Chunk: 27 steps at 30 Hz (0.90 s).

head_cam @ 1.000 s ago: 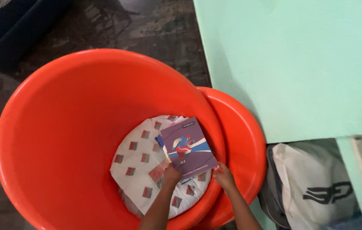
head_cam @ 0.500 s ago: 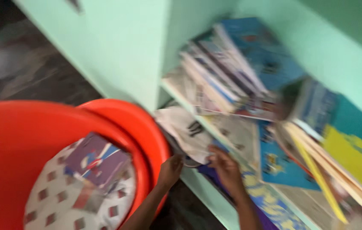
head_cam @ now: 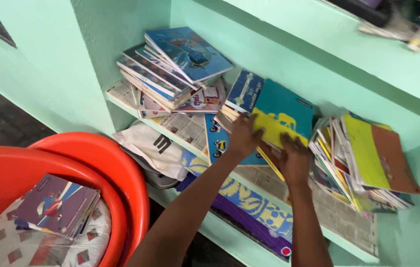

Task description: The person picks books from a cluttered shelf and places them into a red plastic basin. The person handles various books and notebooks one by one, transferring them from the shelf to the basin.

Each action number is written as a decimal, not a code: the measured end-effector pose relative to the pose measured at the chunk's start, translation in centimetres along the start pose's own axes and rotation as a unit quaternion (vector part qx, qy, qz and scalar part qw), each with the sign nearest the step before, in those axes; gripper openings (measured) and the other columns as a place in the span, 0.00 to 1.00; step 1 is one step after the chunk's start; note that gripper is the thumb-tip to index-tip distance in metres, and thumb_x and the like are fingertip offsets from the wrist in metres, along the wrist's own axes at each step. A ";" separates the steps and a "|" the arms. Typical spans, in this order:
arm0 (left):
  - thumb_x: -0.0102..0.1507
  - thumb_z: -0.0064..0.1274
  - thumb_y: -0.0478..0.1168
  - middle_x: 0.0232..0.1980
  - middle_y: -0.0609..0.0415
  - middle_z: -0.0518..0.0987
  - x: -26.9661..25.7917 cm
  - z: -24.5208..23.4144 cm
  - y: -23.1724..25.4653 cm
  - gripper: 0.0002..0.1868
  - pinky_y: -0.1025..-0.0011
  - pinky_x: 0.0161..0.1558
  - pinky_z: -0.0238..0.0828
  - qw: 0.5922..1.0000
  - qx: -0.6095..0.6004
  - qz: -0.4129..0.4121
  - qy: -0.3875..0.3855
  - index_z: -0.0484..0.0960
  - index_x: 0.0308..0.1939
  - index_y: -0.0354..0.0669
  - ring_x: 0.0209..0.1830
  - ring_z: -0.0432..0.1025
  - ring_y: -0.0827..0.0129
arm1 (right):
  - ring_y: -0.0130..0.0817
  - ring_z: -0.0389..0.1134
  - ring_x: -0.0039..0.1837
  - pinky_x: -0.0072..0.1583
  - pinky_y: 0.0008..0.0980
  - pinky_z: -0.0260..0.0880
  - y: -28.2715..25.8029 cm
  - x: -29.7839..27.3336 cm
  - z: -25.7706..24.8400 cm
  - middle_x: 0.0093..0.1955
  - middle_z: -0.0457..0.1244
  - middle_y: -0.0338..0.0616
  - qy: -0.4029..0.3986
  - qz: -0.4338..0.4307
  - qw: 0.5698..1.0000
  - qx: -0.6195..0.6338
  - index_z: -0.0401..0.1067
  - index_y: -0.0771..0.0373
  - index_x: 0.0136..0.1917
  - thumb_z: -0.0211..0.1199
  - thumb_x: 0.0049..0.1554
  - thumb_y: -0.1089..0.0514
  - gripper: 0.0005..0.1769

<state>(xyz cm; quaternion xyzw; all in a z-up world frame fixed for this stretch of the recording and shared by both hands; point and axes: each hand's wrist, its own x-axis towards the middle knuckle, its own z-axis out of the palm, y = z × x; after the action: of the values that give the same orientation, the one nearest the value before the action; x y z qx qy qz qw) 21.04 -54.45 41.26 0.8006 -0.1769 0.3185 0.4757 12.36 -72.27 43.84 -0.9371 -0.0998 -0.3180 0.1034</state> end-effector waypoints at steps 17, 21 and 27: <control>0.66 0.52 0.32 0.63 0.46 0.77 -3.0 -16.8 -1.2 0.32 0.57 0.55 0.80 0.688 -0.617 -0.376 -0.068 0.62 0.74 0.48 0.60 0.76 0.57 | 0.55 0.40 0.81 0.72 0.52 0.47 -9.2 -3.1 -1.7 0.84 0.36 0.65 -0.021 0.021 0.921 0.388 0.40 0.61 0.85 0.75 0.46 0.55 0.64; 0.66 0.53 0.32 0.63 0.48 0.77 -3.7 -23.7 -4.6 0.33 0.61 0.60 0.77 0.715 -0.594 -0.367 -0.035 0.61 0.74 0.49 0.61 0.75 0.59 | 0.34 0.66 0.61 0.59 0.37 0.66 -14.2 -1.1 2.5 0.70 0.62 0.51 -0.097 0.196 0.721 0.657 0.42 0.55 0.86 0.62 0.60 0.53 0.48; 0.65 0.53 0.36 0.63 0.46 0.78 -13.0 -36.2 -13.9 0.31 0.59 0.59 0.77 0.718 -0.493 -0.488 0.058 0.63 0.72 0.46 0.60 0.76 0.58 | 0.28 0.71 0.43 0.39 0.31 0.72 -25.7 0.6 13.7 0.51 0.71 0.44 -0.322 0.264 0.697 0.584 0.68 0.62 0.69 0.59 0.62 0.56 0.23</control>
<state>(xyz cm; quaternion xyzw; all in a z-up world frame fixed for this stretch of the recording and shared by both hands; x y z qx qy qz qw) 7.30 -16.31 35.89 0.4084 0.1341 -0.0435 0.9019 14.21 -44.03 36.90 -0.7216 -0.0406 0.1654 0.6710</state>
